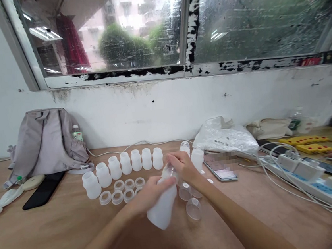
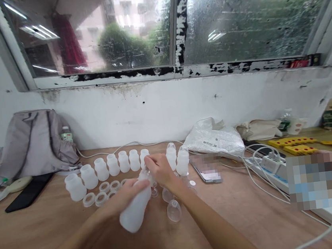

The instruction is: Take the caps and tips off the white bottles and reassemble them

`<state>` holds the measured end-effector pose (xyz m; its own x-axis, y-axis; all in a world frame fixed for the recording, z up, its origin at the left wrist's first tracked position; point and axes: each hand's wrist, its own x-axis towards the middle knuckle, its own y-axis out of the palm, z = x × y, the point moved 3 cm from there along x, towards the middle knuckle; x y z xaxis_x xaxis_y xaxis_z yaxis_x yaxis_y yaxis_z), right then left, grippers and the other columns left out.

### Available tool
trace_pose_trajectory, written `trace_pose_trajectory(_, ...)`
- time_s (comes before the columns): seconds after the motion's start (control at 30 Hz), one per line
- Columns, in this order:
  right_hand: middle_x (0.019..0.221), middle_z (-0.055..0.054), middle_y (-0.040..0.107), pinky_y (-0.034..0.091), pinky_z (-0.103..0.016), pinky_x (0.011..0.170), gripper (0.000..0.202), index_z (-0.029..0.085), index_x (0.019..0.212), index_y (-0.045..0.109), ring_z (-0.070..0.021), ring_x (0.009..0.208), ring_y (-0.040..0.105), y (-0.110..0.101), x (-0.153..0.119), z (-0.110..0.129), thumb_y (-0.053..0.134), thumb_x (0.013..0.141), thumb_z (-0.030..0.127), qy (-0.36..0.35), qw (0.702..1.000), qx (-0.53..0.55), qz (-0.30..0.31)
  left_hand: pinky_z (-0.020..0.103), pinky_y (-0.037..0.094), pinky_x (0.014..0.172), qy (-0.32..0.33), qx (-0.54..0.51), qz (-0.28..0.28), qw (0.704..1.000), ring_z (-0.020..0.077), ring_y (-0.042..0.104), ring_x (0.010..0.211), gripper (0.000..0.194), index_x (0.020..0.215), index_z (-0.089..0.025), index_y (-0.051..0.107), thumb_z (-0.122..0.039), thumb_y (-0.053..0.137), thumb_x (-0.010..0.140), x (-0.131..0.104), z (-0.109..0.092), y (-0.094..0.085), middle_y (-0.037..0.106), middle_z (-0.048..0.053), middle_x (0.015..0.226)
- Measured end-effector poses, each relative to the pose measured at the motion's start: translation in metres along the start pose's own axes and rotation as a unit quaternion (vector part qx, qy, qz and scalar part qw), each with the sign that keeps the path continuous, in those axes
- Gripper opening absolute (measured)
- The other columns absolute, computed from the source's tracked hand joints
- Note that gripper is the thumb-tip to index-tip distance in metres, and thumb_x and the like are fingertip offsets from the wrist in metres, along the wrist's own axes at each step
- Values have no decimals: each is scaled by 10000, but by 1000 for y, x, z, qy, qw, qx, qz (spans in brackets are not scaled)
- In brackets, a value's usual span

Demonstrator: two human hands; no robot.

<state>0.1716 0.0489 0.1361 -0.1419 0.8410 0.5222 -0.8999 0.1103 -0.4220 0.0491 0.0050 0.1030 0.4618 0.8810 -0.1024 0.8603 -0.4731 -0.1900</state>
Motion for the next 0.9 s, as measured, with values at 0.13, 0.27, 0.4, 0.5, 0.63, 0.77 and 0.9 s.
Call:
trace_pose_trajectory(0.13, 429, 13, 406, 206, -253, 480, 409, 185, 439, 413, -109, 443, 352, -12, -1, -8, 334, 802, 355, 30, 971, -235, -27, 300, 401, 652, 122, 443, -183, 869, 238, 583, 795, 318, 886, -184, 537, -465, 448, 766, -5, -8, -11, 618, 61, 847)
trace_pose_trajectory(0.27, 556, -12, 545, 282, -245, 513, 383, 189, 621, 527, -137, 520, 474, -25, -16, -15, 312, 832, 426, 65, 962, -266, -11, 292, 413, 632, 105, 538, -184, 816, 235, 593, 812, 382, 975, -200, 484, -521, 395, 788, -2, -5, -14, 613, 60, 901)
trace_pose_trajectory(0.4, 738, -30, 611, 365, -253, 559, 308, 191, 795, 539, -136, 551, 525, -47, -38, -16, 378, 805, 454, 56, 974, -220, -16, 292, 416, 676, 80, 542, -166, 820, 245, 566, 896, 474, 1048, -197, 432, -548, 471, 731, -2, -5, -17, 580, 76, 977)
trace_pose_trajectory(0.5, 799, -49, 603, 395, -276, 569, 270, 191, 803, 538, -146, 560, 530, -66, -56, -23, 468, 748, 446, 55, 969, -241, -23, 291, 413, 701, 95, 547, -135, 820, 243, 533, 959, 428, 1098, -197, 384, -396, 509, 741, -4, -4, -18, 538, 82, 1059)
trace_pose_trajectory(0.63, 768, -49, 593, 396, -309, 561, 127, 223, 713, 548, -171, 557, 518, -73, -82, -45, 551, 677, 344, 78, 950, -300, 32, 300, 402, 751, 97, 557, -121, 816, 239, 490, 1018, 414, 1109, -186, 348, -216, 503, 726, -4, 0, -20, 507, 94, 1093)
trace_pose_trajectory(0.77, 695, -36, 579, 398, -315, 541, 112, 235, 659, 519, -193, 585, 524, -65, -100, -66, 584, 638, 323, 104, 946, -305, 44, 314, 397, 754, 95, 552, -126, 818, 244, 509, 972, 359, 1067, -178, 373, -207, 492, 730, -4, -2, -20, 530, 95, 1019)
trace_pose_trajectory(0.9, 666, -42, 569, 393, -327, 518, 121, 242, 650, 529, -187, 537, 505, -58, -103, -73, 575, 660, 353, 105, 951, -286, 51, 312, 405, 735, 87, 545, -125, 825, 251, 533, 938, 363, 1090, -203, 393, -272, 491, 748, -5, -5, -20, 532, 93, 1038)
